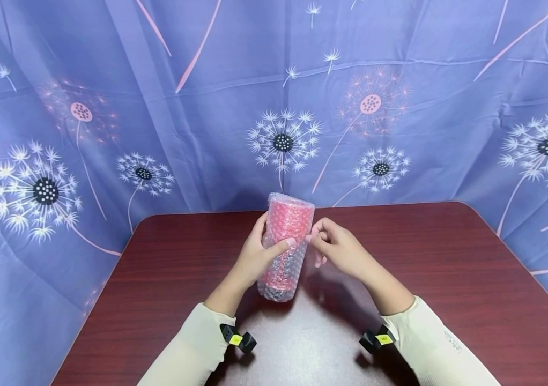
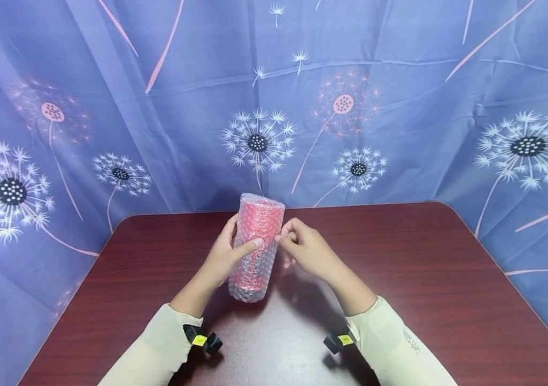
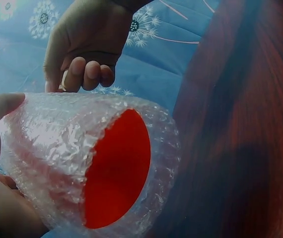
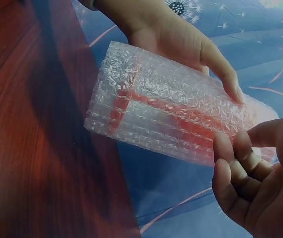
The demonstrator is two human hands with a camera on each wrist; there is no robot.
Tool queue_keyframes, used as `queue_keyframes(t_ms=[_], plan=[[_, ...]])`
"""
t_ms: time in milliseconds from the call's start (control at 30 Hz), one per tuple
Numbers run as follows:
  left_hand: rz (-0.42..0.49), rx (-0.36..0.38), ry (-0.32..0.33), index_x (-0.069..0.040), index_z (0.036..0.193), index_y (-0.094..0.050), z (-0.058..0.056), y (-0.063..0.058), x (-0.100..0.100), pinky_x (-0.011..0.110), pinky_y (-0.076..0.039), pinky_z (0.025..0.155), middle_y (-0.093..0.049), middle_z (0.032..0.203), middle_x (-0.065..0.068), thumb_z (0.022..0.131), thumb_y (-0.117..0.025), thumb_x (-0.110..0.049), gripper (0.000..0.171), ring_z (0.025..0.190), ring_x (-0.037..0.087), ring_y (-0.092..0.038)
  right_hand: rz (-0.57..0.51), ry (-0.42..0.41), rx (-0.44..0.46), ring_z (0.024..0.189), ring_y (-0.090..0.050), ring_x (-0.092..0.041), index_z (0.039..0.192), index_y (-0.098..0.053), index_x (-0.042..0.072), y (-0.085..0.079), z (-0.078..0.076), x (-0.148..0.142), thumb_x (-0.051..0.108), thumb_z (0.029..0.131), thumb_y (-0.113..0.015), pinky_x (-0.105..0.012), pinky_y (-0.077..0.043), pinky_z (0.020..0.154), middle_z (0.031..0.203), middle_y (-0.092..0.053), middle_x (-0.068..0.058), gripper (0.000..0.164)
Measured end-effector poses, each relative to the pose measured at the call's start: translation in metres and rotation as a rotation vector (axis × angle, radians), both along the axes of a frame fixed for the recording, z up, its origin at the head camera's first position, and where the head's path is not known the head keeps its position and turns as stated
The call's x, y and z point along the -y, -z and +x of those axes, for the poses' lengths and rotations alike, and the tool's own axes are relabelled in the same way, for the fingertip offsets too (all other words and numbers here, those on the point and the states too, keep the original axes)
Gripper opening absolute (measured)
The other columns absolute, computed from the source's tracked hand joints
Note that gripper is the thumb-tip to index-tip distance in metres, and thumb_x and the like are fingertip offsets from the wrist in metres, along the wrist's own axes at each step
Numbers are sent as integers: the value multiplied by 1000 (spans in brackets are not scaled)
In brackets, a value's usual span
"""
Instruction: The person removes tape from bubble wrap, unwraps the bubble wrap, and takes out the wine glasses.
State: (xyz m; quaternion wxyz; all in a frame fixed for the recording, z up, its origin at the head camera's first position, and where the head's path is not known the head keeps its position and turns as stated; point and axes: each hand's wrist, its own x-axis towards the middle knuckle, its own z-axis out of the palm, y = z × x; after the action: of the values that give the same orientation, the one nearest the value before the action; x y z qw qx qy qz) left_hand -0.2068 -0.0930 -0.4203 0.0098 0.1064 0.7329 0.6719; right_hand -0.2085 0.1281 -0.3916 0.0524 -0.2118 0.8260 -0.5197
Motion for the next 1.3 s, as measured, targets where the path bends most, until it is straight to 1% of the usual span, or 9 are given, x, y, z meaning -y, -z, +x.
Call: queue_keyframes(t_ms=[100,233,367,500,667,900,1133,1233,1300], plan=[[21,-7,13,-30,155,-31,0,0,0,44,-58,91,-53,143,8,87,-78,-27,83,117,27,-63,-15,-4,7,59,-66,-26,105,-54,6,0,0,0,25,103,-58,-33,-55,60,65,-62,-8,20],[26,-12,7,-31,153,-33,0,0,0,44,-58,91,-54,142,7,86,-79,-27,82,116,27,-63,-45,-15,21,61,-67,-27,108,-53,-1,0,-2,1,19,104,-56,-40,-59,63,68,-64,-11,20],[16,-25,-3,-32,153,-34,-1,0,0,43,-57,91,-54,142,6,86,-79,-28,81,117,27,-62,-79,-26,62,67,-71,-27,111,-52,-3,2,-3,2,15,105,-52,-42,-61,66,77,-68,-17,19],[-18,-37,-22,-32,154,-32,-1,0,0,44,-56,94,-54,143,6,85,-79,-30,84,120,26,-61,-103,-36,94,77,-75,-33,114,-51,-3,3,-3,3,14,105,-49,-40,-62,69,86,-71,-21,19],[-52,-34,-46,-33,155,-32,0,-2,1,46,-54,97,-53,145,5,84,-80,-33,86,122,27,-60,-114,-44,85,84,-73,-45,116,-51,-3,3,-1,5,13,106,-46,-40,-62,70,88,-72,-20,19],[-73,-29,-65,-32,154,-33,0,-1,2,46,-53,98,-52,146,5,82,-81,-35,87,122,27,-59,-96,-55,61,77,-74,-31,117,-51,-2,0,1,6,12,107,-45,-34,-60,70,89,-71,-21,19],[-77,-36,-65,-30,154,-33,-1,-1,1,47,-53,99,-52,146,5,83,-81,-35,86,124,27,-58,-79,-74,47,80,-72,-43,117,-50,-1,1,1,6,12,108,-41,-31,-59,69,89,-71,-22,18],[-82,-37,-69,-31,154,-33,-1,0,1,47,-53,98,-53,145,4,82,-82,-35,86,123,27,-59,-68,-83,42,78,-73,-39,117,-49,0,2,1,5,13,108,-40,-32,-59,69,90,-72,-21,18],[-88,-40,-70,-32,154,-33,-2,0,1,47,-54,97,-53,145,4,82,-82,-36,87,122,26,-60,-65,-88,43,76,-73,-33,117,-48,0,2,-1,4,12,108,-40,-33,-59,69,90,-72,-21,17]])
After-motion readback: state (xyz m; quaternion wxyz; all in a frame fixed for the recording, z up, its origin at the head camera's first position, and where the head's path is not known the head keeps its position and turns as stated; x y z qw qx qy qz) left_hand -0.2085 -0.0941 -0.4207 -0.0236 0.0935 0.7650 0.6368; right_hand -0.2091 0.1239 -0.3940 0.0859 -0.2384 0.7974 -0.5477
